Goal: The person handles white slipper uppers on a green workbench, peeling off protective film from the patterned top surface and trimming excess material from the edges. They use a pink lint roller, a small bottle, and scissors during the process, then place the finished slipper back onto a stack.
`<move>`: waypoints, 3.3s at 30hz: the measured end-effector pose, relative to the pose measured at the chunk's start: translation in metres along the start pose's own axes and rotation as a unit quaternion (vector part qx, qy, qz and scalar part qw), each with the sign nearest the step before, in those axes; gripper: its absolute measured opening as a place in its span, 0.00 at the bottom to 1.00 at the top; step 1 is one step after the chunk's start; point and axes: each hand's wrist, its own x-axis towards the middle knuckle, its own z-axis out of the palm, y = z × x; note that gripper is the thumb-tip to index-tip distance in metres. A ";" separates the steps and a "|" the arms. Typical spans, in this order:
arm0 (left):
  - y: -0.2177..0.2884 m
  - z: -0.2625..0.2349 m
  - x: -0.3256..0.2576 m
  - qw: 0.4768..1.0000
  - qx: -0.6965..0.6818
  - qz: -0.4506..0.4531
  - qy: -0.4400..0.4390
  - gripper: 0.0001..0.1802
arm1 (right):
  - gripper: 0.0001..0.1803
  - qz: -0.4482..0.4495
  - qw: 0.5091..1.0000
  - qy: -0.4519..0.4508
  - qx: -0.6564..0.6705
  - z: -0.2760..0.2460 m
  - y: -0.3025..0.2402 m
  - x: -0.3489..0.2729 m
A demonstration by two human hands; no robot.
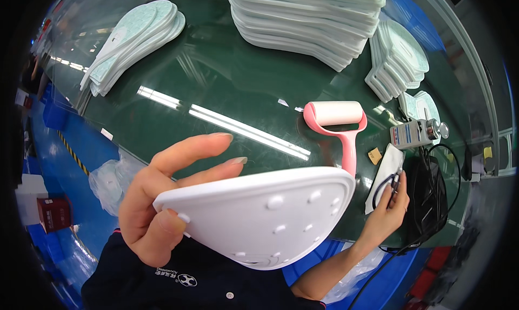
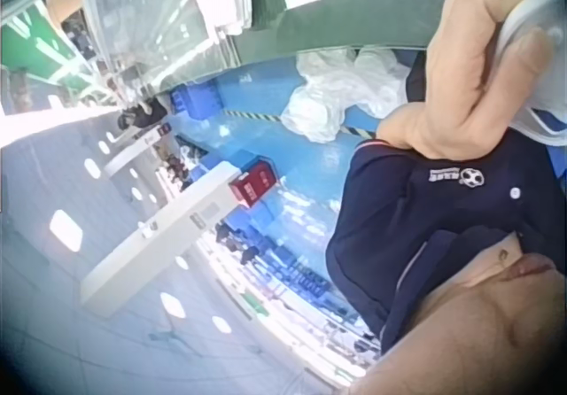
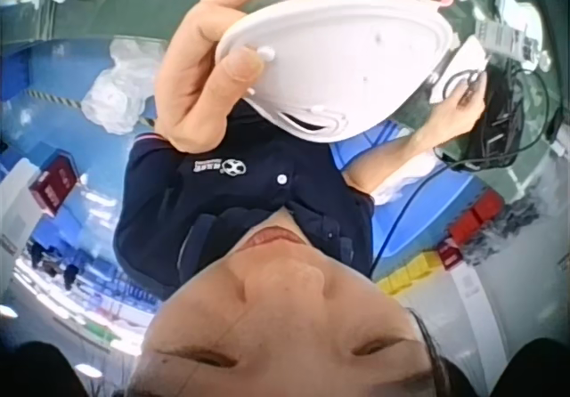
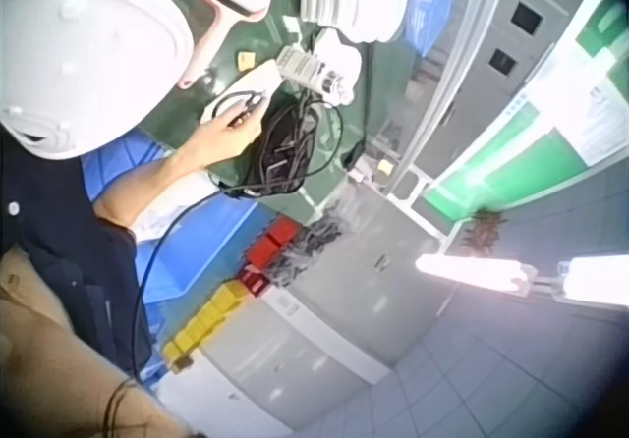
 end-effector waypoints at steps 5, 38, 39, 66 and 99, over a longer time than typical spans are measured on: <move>-0.008 0.001 0.003 1.000 0.029 0.011 0.002 0.10 | 0.21 0.001 0.961 0.040 0.273 -0.022 -0.077 -0.019; -0.025 -0.009 0.013 0.966 0.154 0.204 -0.040 0.07 | 0.23 -0.067 0.790 -0.384 0.474 0.016 -0.136 -0.049; -0.025 -0.012 0.011 0.966 0.156 0.202 -0.031 0.07 | 0.23 -0.061 0.787 -0.388 0.476 0.017 -0.136 -0.051; -0.013 -0.009 0.001 0.982 0.074 0.173 -0.001 0.07 | 0.23 -0.367 0.914 0.007 0.172 -0.031 -0.132 -0.076; -0.015 -0.012 0.001 0.989 0.032 0.144 -0.014 0.06 | 0.23 -0.392 0.907 0.033 0.151 -0.027 -0.132 -0.078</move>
